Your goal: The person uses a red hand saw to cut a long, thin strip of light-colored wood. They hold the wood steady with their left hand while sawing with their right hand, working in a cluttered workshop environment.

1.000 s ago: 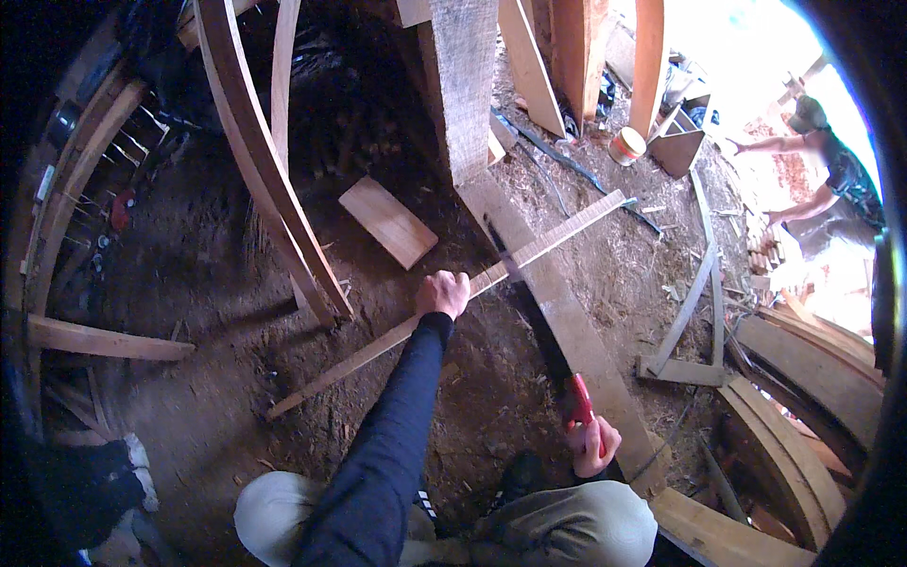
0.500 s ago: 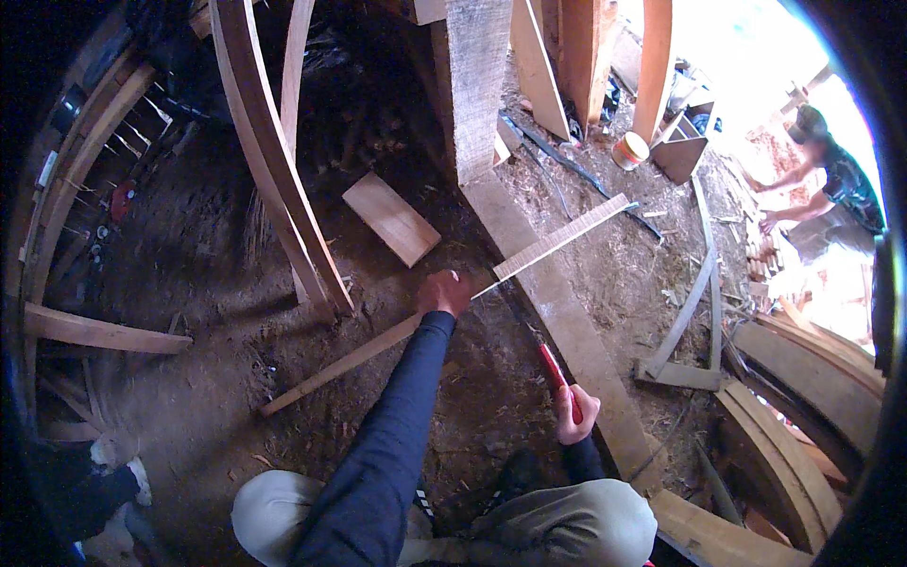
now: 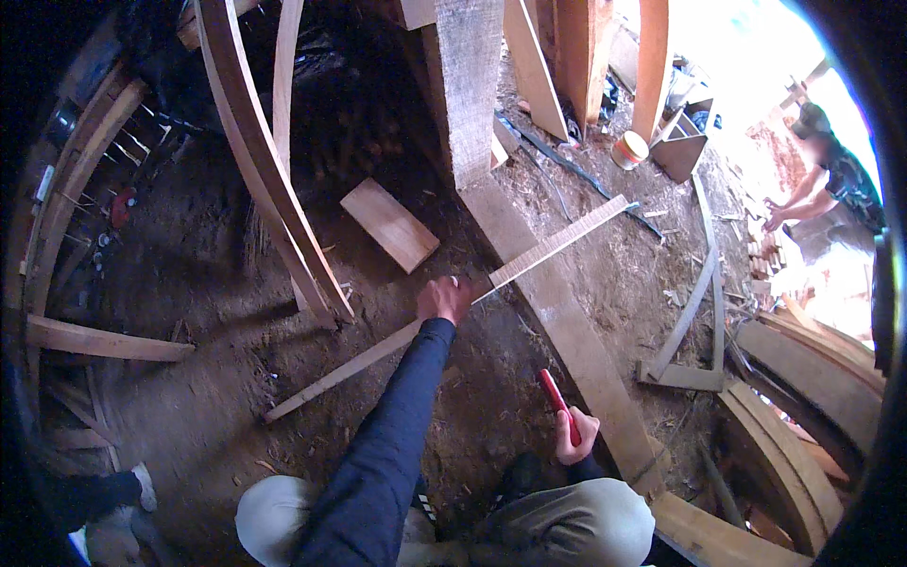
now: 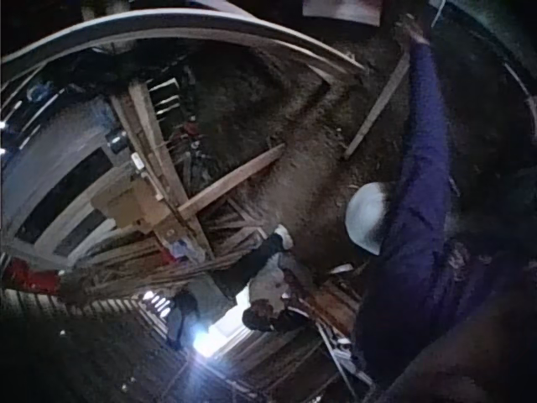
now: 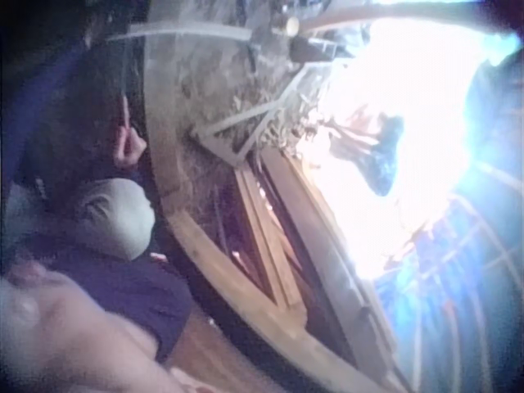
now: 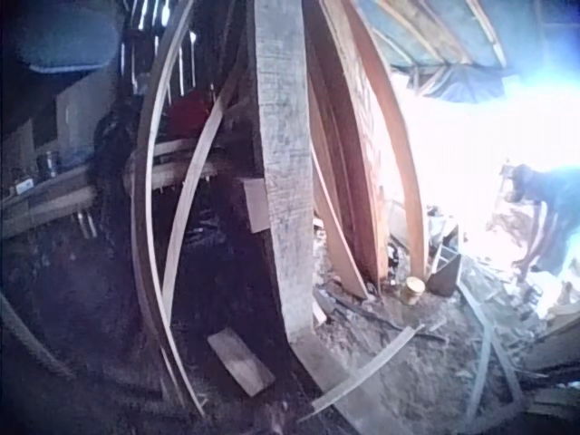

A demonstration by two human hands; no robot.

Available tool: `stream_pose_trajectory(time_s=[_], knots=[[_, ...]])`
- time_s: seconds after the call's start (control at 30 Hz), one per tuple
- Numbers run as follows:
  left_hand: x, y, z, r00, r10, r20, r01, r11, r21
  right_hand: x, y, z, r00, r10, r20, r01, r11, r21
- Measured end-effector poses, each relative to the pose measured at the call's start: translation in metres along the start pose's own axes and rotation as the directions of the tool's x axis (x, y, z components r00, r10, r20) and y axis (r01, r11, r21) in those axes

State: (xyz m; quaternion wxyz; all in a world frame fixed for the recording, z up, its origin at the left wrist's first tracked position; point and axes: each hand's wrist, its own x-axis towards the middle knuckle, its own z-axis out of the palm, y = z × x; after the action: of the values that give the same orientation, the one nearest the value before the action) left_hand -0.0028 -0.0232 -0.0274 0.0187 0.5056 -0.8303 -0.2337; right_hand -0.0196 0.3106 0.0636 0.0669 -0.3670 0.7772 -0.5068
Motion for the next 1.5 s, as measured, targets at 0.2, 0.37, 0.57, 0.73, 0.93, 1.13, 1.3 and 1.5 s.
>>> stream_pose_trajectory(time_s=[0.2, 0.37, 0.57, 0.73, 0.93, 1.13, 1.3, 1.5], knots=[[0.013, -0.035, 0.018, 0.992, 0.128, 0.022, -0.129, 0.991, 0.036, 0.038, 0.0, 0.027, 0.999, -0.018, 0.045, 0.02, 0.999, -0.038], [0.002, 0.002, -0.019, 0.998, -0.016, 0.06, 0.019, 0.999, -0.036, 0.008, -0.01, -0.006, 0.994, 0.03, 0.1, -0.027, 0.999, -0.029], [0.002, -0.018, -0.01, 0.999, 0.04, 0.033, -0.041, 0.998, 0.055, 0.062, -0.011, 0.038, 0.981, 0.088, 0.172, -0.101, 0.992, 0.069], [-0.001, -0.022, 0.004, 0.985, 0.17, -0.032, -0.162, 0.97, 0.18, 0.023, -0.021, 0.005, 0.994, 0.036, 0.101, -0.042, 0.997, 0.058], [0.033, -0.073, 0.037, 0.947, 0.272, -0.172, -0.229, 0.945, 0.233, 0.043, -0.018, 0.033, 0.995, 0.058, 0.076, -0.071, 0.98, 0.188], [0.038, -0.064, 0.043, 0.954, 0.3, 0.005, -0.289, 0.913, 0.288, 0.022, 0.014, 0.031, 0.982, -0.175, 0.074, 0.162, 0.975, 0.15], [0.033, -0.058, 0.042, 0.978, 0.189, -0.091, -0.164, 0.959, 0.232, 0.019, 0.011, 0.029, 0.99, -0.138, -0.041, 0.142, 0.984, 0.109], [0.014, -0.045, 0.016, 0.962, 0.236, -0.14, -0.22, 0.968, 0.116, 0.007, 0.012, 0.039, 0.99, -0.133, -0.053, 0.131, 0.991, -0.03]])
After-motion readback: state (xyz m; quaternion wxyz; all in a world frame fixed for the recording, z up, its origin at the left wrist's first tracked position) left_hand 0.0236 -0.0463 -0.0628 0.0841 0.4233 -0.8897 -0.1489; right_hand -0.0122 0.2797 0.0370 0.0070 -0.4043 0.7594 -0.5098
